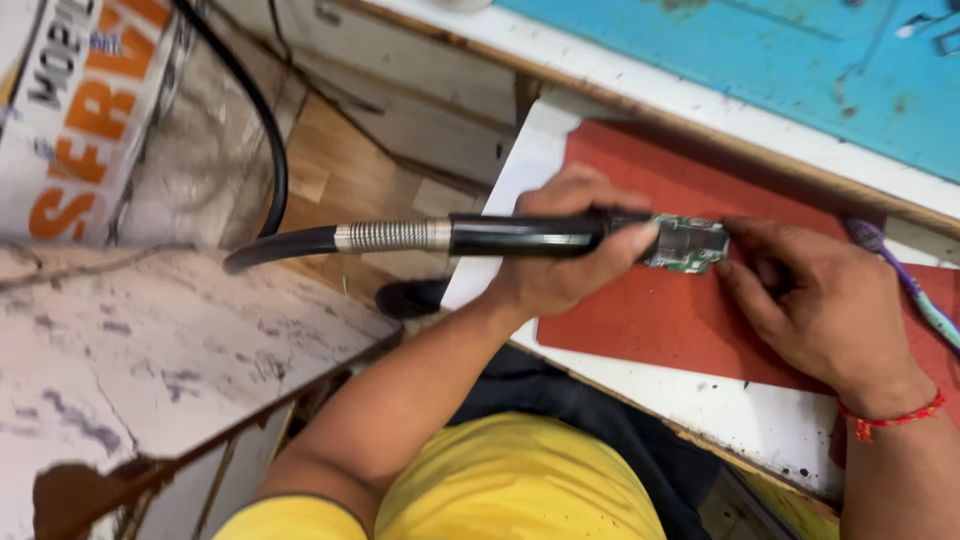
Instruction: The person cleans a small circuit board with a toothbrush and then uses a hot air gun to heat specific components on the board. The person works on a cluttered workbench with various electronic parts and tools visible.
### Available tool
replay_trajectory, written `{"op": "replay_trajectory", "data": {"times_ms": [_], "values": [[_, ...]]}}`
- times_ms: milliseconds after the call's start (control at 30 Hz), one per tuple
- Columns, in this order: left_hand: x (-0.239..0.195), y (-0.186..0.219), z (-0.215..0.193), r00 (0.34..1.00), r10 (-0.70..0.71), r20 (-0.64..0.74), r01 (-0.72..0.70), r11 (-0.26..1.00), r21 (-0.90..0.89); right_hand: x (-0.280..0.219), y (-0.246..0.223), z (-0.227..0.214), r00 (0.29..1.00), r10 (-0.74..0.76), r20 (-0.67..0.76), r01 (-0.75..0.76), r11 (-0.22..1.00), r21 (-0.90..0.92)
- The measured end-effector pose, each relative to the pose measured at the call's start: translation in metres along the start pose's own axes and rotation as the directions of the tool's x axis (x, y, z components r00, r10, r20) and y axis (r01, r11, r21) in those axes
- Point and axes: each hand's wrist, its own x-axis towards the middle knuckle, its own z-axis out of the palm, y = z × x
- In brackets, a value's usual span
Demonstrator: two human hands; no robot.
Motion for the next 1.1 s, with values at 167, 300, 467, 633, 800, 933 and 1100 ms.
{"op": "replay_trajectory", "data": {"times_ms": [167,300,467,633,800,933,1100], "values": [[0.001,-0.001,-0.006,0.991,0.079,0.109,-0.082,0.996,0.030,0.000,-0.009,-0.002,0.999,-0.047,-0.012,0.047,0.999,0.026],[0.002,-0.002,-0.001,0.994,0.104,0.037,-0.105,0.994,0.028,0.005,-0.015,-0.009,0.997,-0.071,0.004,0.071,0.997,0.019],[0.004,-0.005,-0.006,0.984,0.109,0.143,-0.110,0.994,-0.003,0.007,-0.014,-0.012,0.987,-0.160,-0.021,0.160,0.987,0.005],[-0.002,-0.003,-0.007,0.995,0.039,0.091,-0.046,0.996,0.078,0.003,0.000,-0.007,0.970,-0.235,-0.065,0.236,0.972,0.017],[0.001,0.001,-0.002,0.999,-0.018,0.028,0.018,1.000,0.000,0.001,0.003,-0.005,0.992,-0.123,-0.021,0.124,0.991,0.048],[0.005,0.001,0.000,0.974,0.162,0.161,-0.167,0.986,0.017,0.008,-0.003,-0.006,0.996,-0.087,0.002,0.086,0.994,0.070],[-0.010,-0.004,-0.005,0.996,0.010,0.090,-0.019,0.995,0.094,-0.003,0.003,0.001,0.989,-0.140,-0.047,0.143,0.986,0.088]]}}
